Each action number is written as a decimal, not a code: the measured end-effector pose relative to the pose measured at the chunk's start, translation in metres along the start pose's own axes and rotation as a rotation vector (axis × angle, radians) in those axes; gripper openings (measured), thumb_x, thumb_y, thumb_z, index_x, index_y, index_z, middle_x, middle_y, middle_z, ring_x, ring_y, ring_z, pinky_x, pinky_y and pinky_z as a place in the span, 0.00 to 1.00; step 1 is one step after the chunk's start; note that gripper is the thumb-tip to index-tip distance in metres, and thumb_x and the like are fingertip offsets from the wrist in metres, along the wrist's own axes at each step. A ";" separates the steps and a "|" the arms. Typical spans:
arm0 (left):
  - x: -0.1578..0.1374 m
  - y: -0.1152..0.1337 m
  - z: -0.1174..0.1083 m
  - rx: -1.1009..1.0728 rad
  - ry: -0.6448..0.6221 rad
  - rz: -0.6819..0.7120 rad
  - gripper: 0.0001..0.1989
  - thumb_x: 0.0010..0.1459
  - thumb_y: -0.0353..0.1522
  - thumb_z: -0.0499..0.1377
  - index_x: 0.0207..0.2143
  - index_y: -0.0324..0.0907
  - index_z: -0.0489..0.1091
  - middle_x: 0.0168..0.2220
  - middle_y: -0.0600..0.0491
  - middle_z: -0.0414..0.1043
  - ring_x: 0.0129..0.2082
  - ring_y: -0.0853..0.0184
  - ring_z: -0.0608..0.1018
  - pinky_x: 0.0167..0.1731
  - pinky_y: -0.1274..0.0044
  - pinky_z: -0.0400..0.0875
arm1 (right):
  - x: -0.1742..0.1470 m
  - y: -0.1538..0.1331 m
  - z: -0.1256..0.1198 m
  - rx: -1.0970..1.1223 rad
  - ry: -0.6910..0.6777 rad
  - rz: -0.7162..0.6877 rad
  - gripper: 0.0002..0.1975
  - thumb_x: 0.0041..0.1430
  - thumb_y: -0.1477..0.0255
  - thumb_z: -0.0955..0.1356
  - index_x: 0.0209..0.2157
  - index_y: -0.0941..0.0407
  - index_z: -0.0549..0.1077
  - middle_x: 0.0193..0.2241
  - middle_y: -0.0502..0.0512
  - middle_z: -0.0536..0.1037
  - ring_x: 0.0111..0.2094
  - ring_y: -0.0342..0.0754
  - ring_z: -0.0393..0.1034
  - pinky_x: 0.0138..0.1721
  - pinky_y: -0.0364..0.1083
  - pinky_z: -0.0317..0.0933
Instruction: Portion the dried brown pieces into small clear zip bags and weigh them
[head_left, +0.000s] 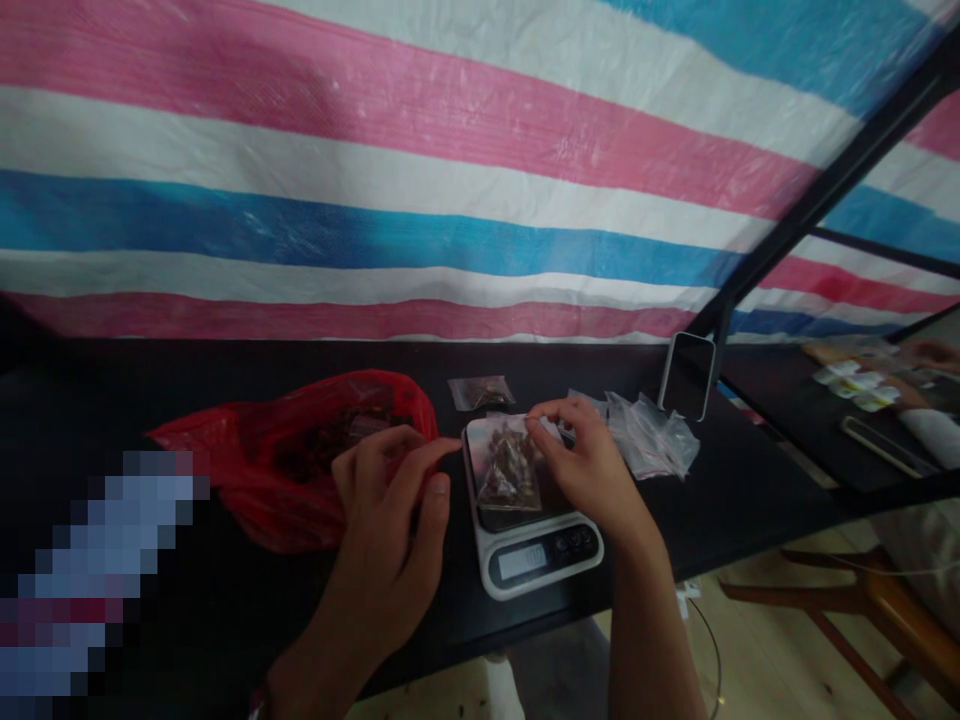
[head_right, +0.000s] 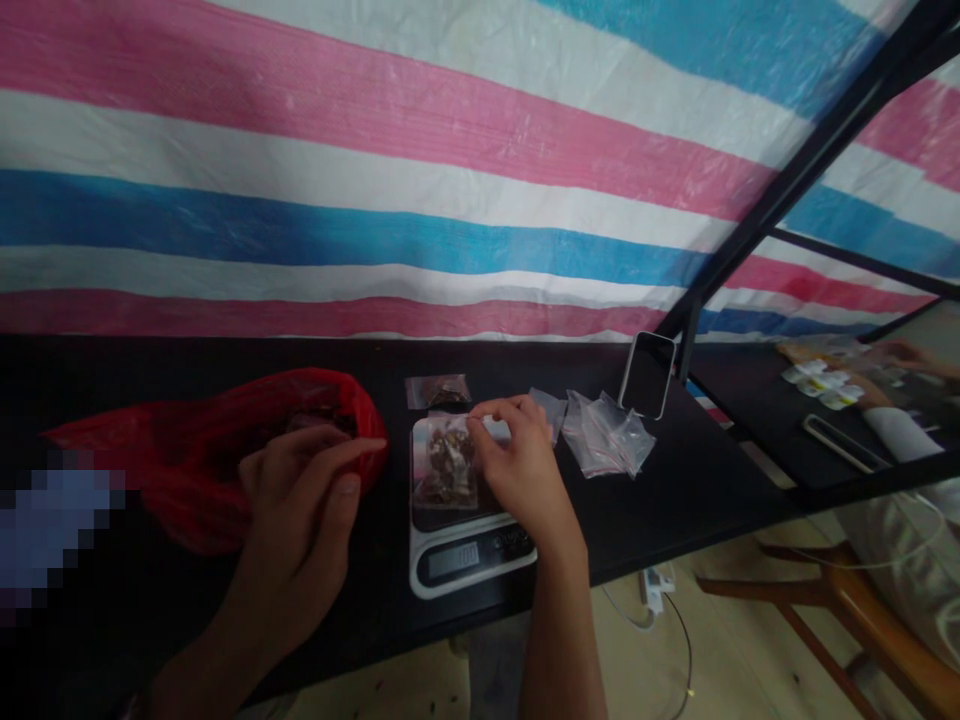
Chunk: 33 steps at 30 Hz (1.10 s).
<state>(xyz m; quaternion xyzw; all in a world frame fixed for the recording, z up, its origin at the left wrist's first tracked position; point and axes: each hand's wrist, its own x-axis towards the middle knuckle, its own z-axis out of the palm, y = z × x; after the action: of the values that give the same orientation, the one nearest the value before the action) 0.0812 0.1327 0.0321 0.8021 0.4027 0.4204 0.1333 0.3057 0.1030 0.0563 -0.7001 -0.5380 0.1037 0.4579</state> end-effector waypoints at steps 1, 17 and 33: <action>0.001 0.001 0.002 -0.021 -0.003 -0.008 0.16 0.74 0.35 0.50 0.55 0.50 0.75 0.54 0.46 0.70 0.57 0.53 0.68 0.57 0.58 0.69 | -0.001 -0.005 -0.002 0.092 -0.016 -0.029 0.06 0.64 0.66 0.71 0.35 0.50 0.81 0.38 0.54 0.79 0.43 0.55 0.71 0.52 0.56 0.62; 0.001 0.007 0.022 -0.591 0.068 -0.127 0.13 0.71 0.33 0.59 0.55 0.52 0.77 0.51 0.53 0.80 0.53 0.64 0.80 0.56 0.72 0.74 | -0.023 -0.057 -0.011 0.311 0.064 -0.167 0.09 0.62 0.70 0.75 0.44 0.48 0.86 0.40 0.51 0.87 0.40 0.49 0.82 0.47 0.48 0.74; 0.001 0.008 -0.001 -0.783 -0.028 -0.218 0.14 0.68 0.37 0.64 0.55 0.52 0.78 0.56 0.53 0.81 0.55 0.63 0.81 0.56 0.74 0.75 | -0.033 -0.062 -0.018 0.249 -0.050 -0.077 0.15 0.59 0.65 0.78 0.48 0.48 0.83 0.30 0.49 0.86 0.35 0.49 0.84 0.47 0.47 0.77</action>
<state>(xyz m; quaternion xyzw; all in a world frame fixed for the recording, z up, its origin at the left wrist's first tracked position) 0.0848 0.1280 0.0373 0.6488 0.2932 0.5145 0.4778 0.2629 0.0650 0.1018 -0.6138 -0.5587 0.1696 0.5314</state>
